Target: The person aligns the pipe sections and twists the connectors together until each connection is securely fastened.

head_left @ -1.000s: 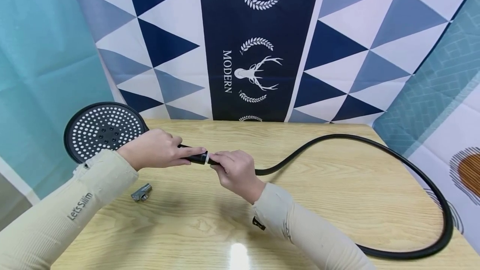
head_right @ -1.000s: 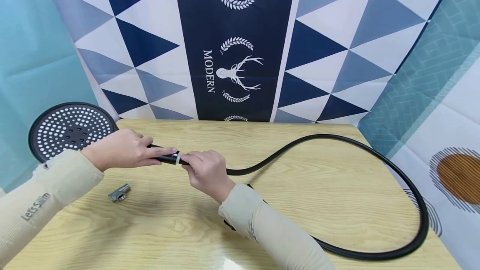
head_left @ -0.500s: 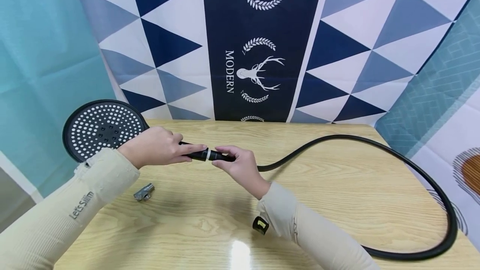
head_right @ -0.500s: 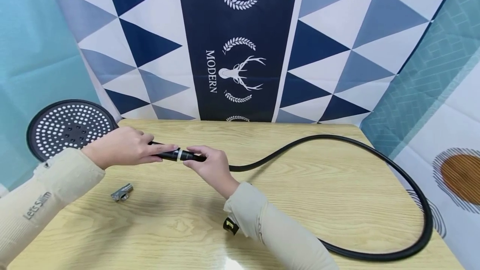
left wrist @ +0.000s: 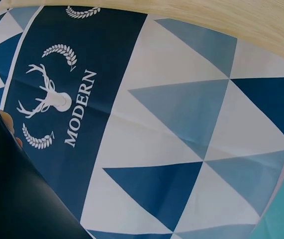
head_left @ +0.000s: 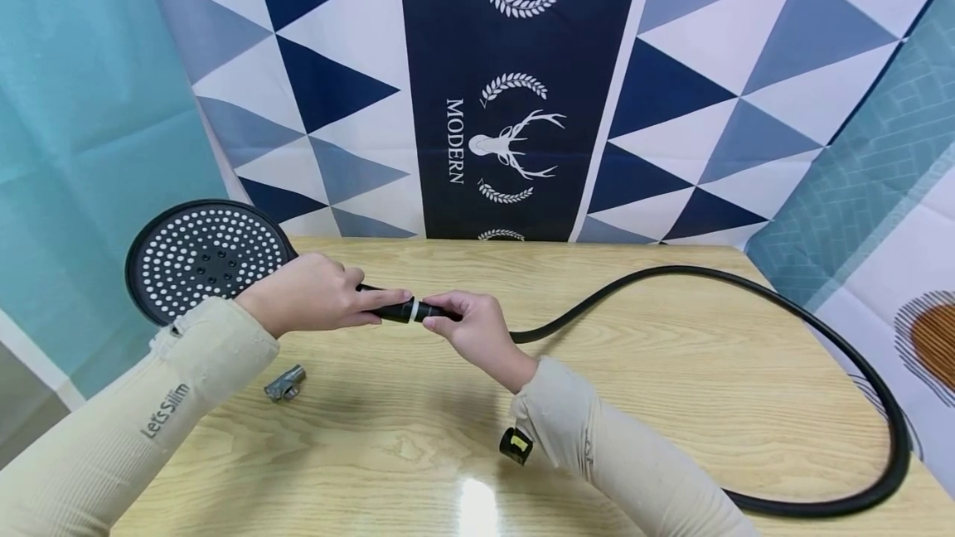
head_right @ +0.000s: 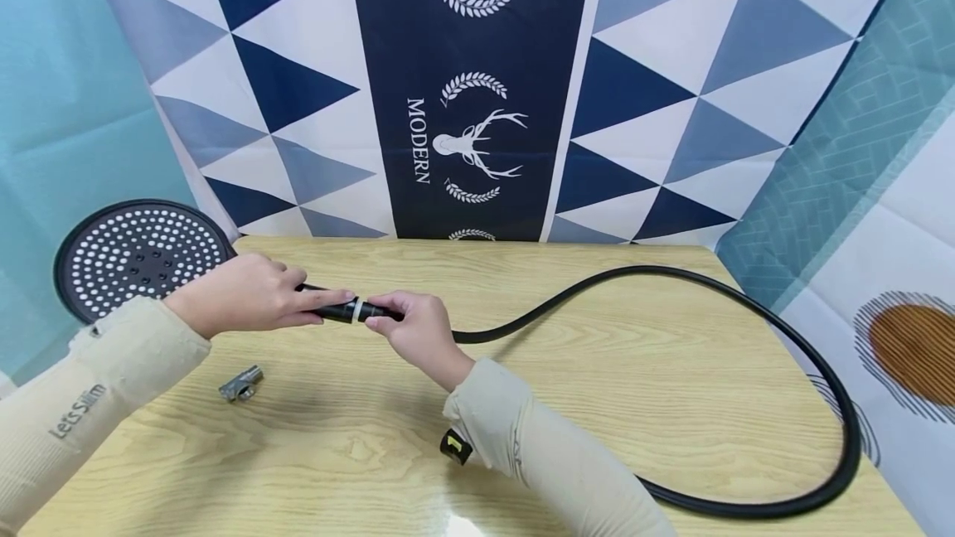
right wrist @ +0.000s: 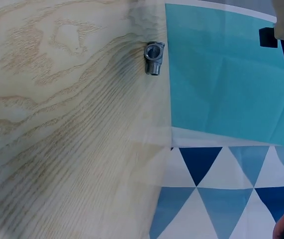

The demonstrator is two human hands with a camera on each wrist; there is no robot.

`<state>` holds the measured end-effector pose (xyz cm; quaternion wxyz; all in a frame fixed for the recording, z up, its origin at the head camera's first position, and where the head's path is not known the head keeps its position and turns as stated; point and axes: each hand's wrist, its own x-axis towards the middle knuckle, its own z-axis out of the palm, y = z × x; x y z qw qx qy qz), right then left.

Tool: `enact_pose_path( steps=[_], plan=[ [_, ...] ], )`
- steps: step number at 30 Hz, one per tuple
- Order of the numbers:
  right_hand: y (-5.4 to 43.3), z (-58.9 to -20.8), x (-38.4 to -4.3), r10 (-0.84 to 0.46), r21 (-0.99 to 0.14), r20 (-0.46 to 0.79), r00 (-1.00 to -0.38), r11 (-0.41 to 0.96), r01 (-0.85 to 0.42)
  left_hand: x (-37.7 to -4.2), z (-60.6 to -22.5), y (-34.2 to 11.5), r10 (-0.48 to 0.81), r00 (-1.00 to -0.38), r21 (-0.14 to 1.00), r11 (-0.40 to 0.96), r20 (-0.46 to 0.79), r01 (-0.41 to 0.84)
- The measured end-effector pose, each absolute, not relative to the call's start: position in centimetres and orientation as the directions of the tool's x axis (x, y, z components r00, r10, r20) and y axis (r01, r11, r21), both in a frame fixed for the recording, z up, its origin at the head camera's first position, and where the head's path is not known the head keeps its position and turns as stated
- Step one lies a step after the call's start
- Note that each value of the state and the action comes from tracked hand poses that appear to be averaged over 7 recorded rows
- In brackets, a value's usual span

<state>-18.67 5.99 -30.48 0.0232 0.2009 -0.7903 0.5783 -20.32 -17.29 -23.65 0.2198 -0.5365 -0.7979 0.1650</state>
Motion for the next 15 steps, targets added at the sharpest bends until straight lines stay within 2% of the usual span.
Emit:
enact_pose_path(
  steps=[7, 15],
  plan=[
    [6.5, -30.8, -19.1, -0.379, -0.893, 0.270, -0.885, 0.246, -0.378, -20.4, -24.0, -17.2, 0.933, -0.314, -0.499, 0.359, 0.174, 0.789],
    [6.6, -31.0, -19.7, -0.430, -0.902, 0.223, -0.875, 0.250, -0.353, -20.5, -24.0, -17.3, 0.928, -0.337, -0.490, 0.371, 0.161, 0.789]
  ],
)
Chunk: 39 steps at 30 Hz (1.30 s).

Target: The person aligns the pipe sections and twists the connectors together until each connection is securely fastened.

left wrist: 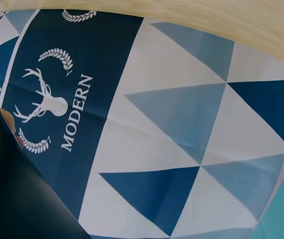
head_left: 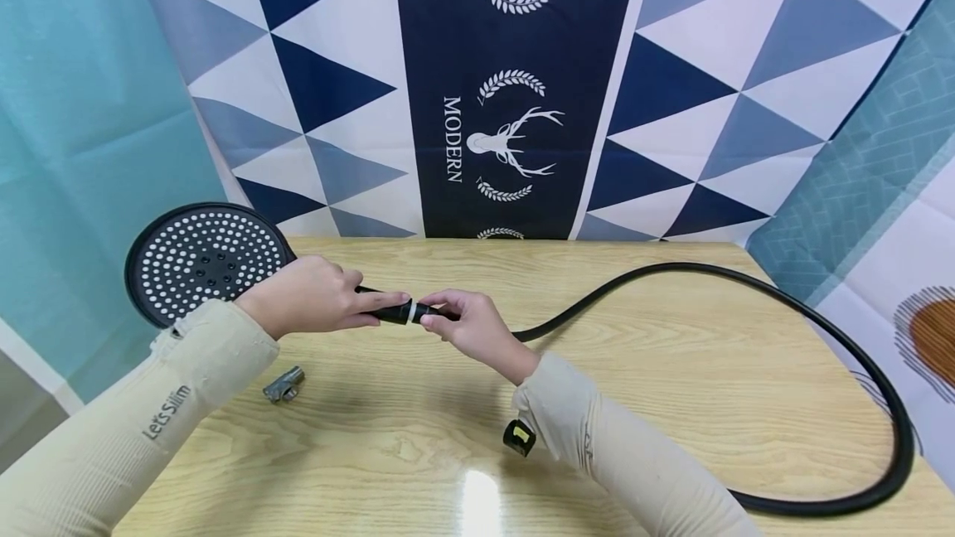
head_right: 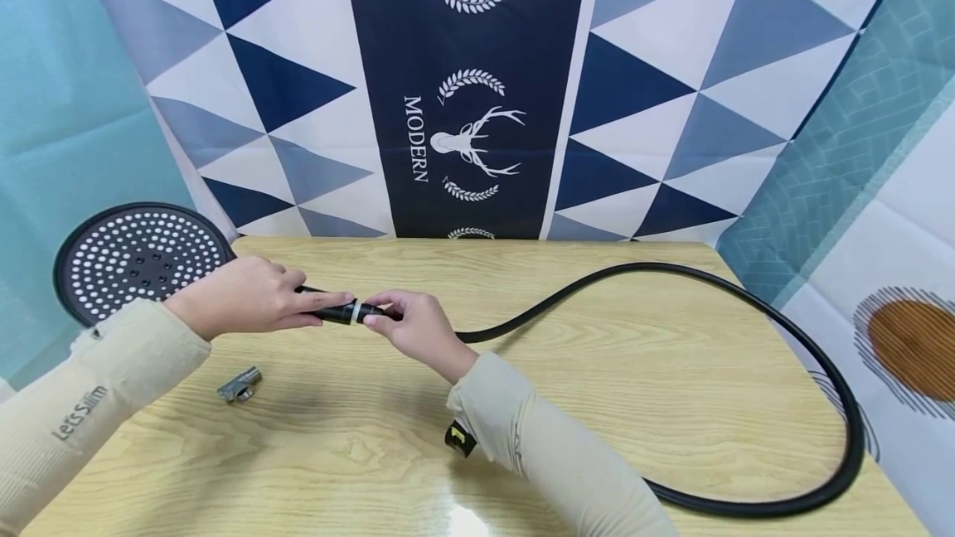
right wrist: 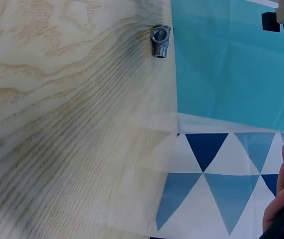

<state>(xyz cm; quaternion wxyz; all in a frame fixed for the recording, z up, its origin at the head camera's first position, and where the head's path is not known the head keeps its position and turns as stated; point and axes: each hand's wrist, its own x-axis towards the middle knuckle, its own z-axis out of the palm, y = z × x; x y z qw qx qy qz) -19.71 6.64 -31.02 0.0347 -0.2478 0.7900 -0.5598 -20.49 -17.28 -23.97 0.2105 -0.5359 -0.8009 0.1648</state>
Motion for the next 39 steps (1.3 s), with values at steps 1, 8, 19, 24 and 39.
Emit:
enact_pose_path(
  steps=[1, 8, 19, 24, 39],
  plan=[
    [6.6, -31.0, -19.7, -0.423, -0.896, 0.225, -0.878, 0.265, -0.357, -20.5, -23.9, -17.3, 0.927, -0.336, -0.487, 0.372, 0.163, 0.790],
    [6.2, -32.0, -19.1, -0.322, -0.805, 0.439, -0.839, 0.275, -0.527, -20.5, -23.8, -17.4, 0.928, -0.315, -0.479, 0.372, 0.196, 0.795],
    [5.6, -32.5, -18.8, -0.261, -0.643, 0.637, -0.725, 0.340, -0.687, -20.2, -23.9, -17.5, 0.919, -0.330, -0.442, 0.393, 0.216, 0.806],
    [5.7, -32.5, -18.7, -0.255, -0.625, 0.645, -0.721, 0.368, -0.689, -20.3, -23.9, -17.3, 0.918, -0.342, -0.461, 0.398, 0.202, 0.793],
    [7.2, -33.8, -20.9, -0.387, 0.126, 0.922, -0.027, 0.364, -0.923, -20.4, -23.6, -16.8, 0.926, -0.300, -0.482, 0.376, 0.231, 0.791]
  ],
)
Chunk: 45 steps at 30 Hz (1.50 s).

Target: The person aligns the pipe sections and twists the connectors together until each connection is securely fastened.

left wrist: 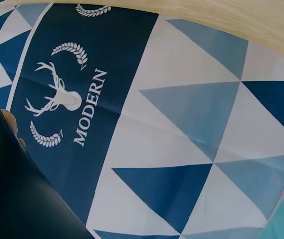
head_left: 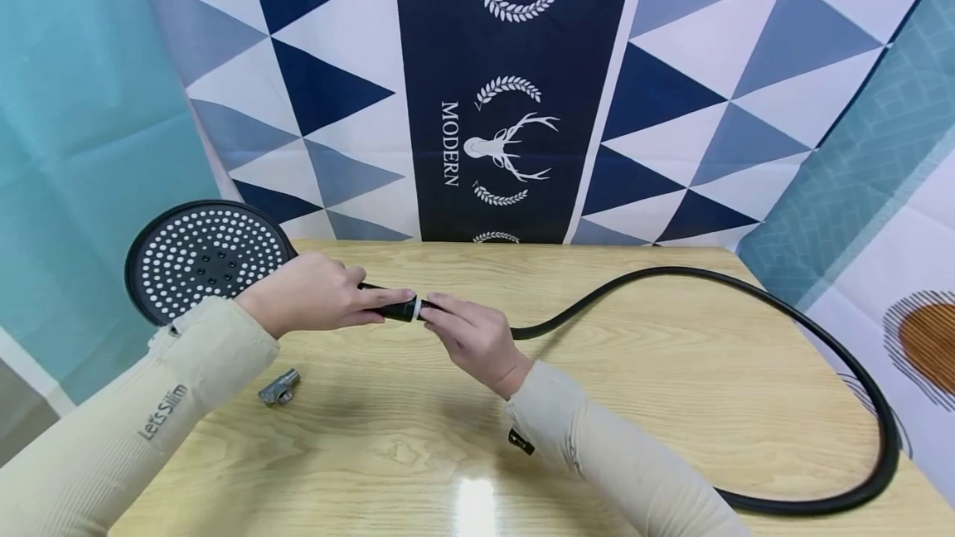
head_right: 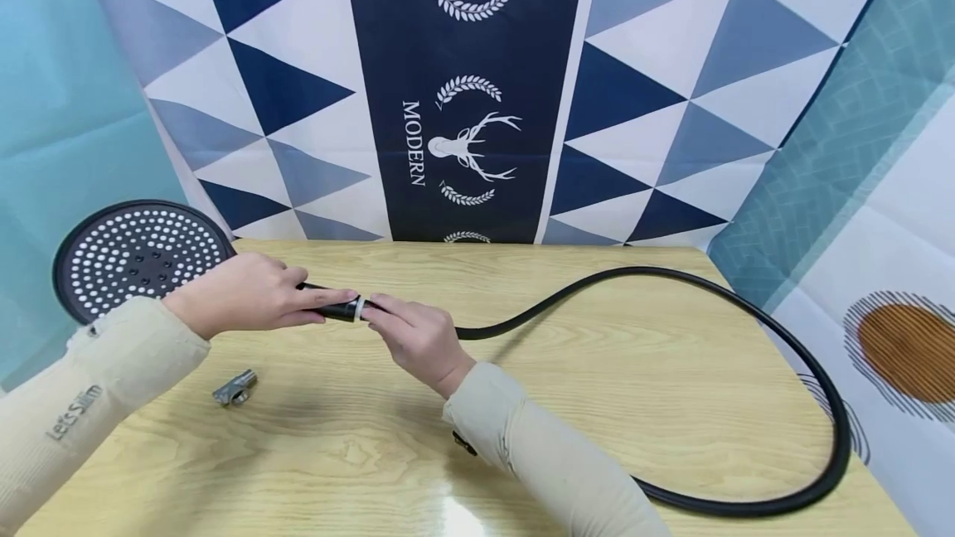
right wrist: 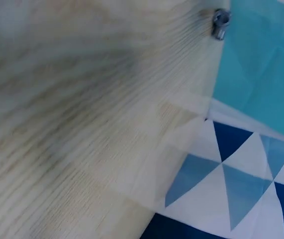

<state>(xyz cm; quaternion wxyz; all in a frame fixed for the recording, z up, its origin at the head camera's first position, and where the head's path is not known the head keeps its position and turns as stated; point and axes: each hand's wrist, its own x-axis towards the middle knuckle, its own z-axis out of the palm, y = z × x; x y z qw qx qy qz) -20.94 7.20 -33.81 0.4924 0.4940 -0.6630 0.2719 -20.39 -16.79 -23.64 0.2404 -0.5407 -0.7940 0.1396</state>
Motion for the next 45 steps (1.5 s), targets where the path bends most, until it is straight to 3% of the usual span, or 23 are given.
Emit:
enact_pose_path(
  steps=[2, 5, 15, 28, 31, 37, 45],
  plan=[
    [7.3, -33.9, -21.4, -0.385, 0.249, 0.918, 0.090, 0.384, -0.889, -20.5, -23.4, -16.6, 0.927, -0.301, -0.480, 0.373, 0.223, 0.794],
    [7.4, -34.0, -21.7, -0.393, 0.311, 0.908, 0.144, 0.406, -0.859, -20.6, -23.3, -16.4, 0.927, -0.308, -0.469, 0.374, 0.215, 0.800],
    [7.1, -34.3, -21.2, -0.338, 0.192, 0.941, 0.032, 0.452, -0.871, -20.9, -23.7, -16.2, 0.927, -0.288, -0.456, 0.369, 0.239, 0.810],
    [7.1, -34.1, -20.6, -0.311, 0.079, 0.948, -0.065, 0.429, -0.900, -21.1, -23.9, -15.9, 0.936, -0.267, -0.470, 0.347, 0.230, 0.812],
    [7.3, -34.2, -20.7, -0.318, 0.096, 0.947, -0.050, 0.429, -0.898, -21.2, -24.1, -15.9, 0.935, -0.251, -0.464, 0.344, 0.251, 0.816],
    [7.6, -35.0, -21.0, -0.322, 0.197, 0.945, 0.049, 0.445, -0.874, -20.9, -24.2, -15.7, 0.934, -0.253, -0.483, 0.348, 0.252, 0.804],
    [7.4, -35.2, -21.3, -0.301, 0.221, 0.949, 0.091, 0.432, -0.874, -20.8, -24.4, -15.7, 0.931, -0.280, -0.457, 0.359, 0.234, 0.814]
  ],
)
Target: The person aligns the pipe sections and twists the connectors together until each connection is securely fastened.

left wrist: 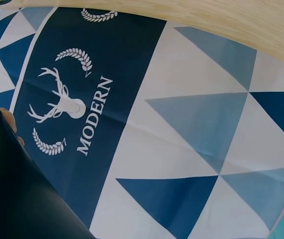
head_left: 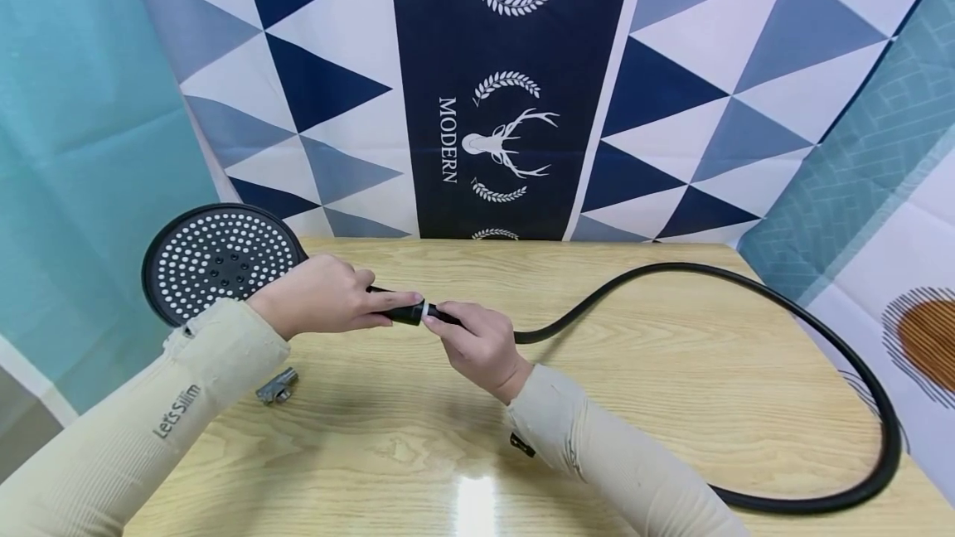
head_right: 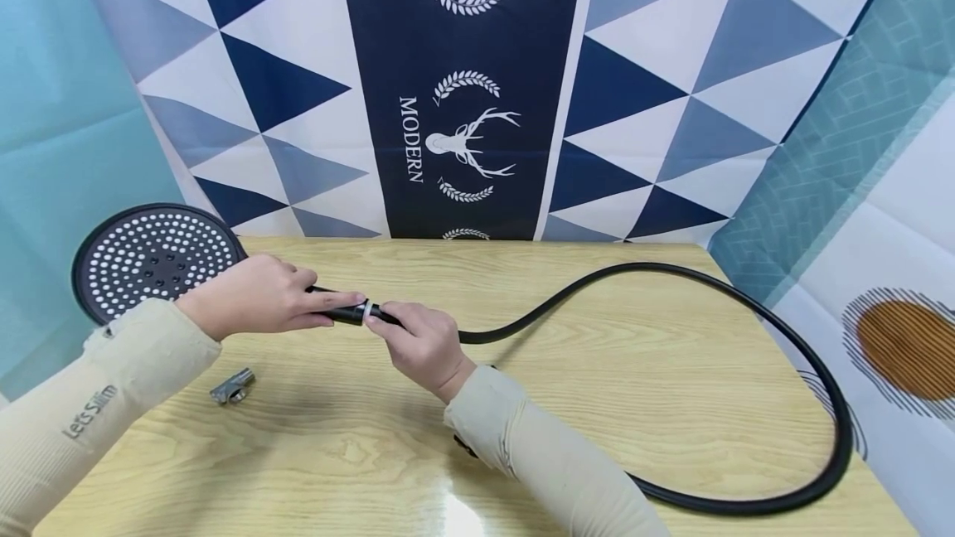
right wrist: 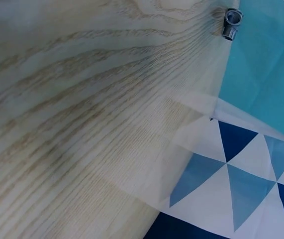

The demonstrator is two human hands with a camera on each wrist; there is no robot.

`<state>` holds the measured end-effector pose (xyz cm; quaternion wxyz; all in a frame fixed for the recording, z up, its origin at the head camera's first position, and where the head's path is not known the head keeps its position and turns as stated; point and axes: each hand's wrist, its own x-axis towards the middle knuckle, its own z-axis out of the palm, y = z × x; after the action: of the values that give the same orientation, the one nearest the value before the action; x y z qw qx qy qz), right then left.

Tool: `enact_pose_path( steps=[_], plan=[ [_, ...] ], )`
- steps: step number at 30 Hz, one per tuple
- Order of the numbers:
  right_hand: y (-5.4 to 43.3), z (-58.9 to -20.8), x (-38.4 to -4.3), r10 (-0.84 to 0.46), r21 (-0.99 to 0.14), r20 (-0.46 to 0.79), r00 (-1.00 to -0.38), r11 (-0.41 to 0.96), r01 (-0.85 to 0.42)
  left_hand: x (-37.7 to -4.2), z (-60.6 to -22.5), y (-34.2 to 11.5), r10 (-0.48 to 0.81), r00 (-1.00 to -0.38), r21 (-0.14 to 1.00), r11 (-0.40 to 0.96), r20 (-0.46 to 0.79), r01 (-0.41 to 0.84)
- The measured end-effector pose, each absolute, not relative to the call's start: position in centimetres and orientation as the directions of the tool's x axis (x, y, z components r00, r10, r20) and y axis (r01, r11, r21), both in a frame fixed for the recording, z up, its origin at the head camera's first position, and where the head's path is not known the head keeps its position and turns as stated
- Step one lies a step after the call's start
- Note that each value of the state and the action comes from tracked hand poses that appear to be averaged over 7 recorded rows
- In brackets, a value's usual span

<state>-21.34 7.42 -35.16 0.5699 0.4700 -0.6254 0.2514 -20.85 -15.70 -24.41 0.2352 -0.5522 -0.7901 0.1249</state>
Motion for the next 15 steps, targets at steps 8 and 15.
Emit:
enact_pose_path(
  steps=[8, 15],
  plan=[
    [7.34, -34.70, -21.02, -0.276, 0.145, 0.961, 0.018, 0.447, -0.883, -20.97, -24.59, -15.65, 0.925, -0.280, -0.452, 0.371, 0.257, 0.811],
    [7.25, -34.82, -20.82, -0.253, 0.089, 0.967, -0.031, 0.449, -0.889, -20.94, -24.79, -15.54, 0.924, -0.285, -0.466, 0.376, 0.256, 0.801]
  ],
)
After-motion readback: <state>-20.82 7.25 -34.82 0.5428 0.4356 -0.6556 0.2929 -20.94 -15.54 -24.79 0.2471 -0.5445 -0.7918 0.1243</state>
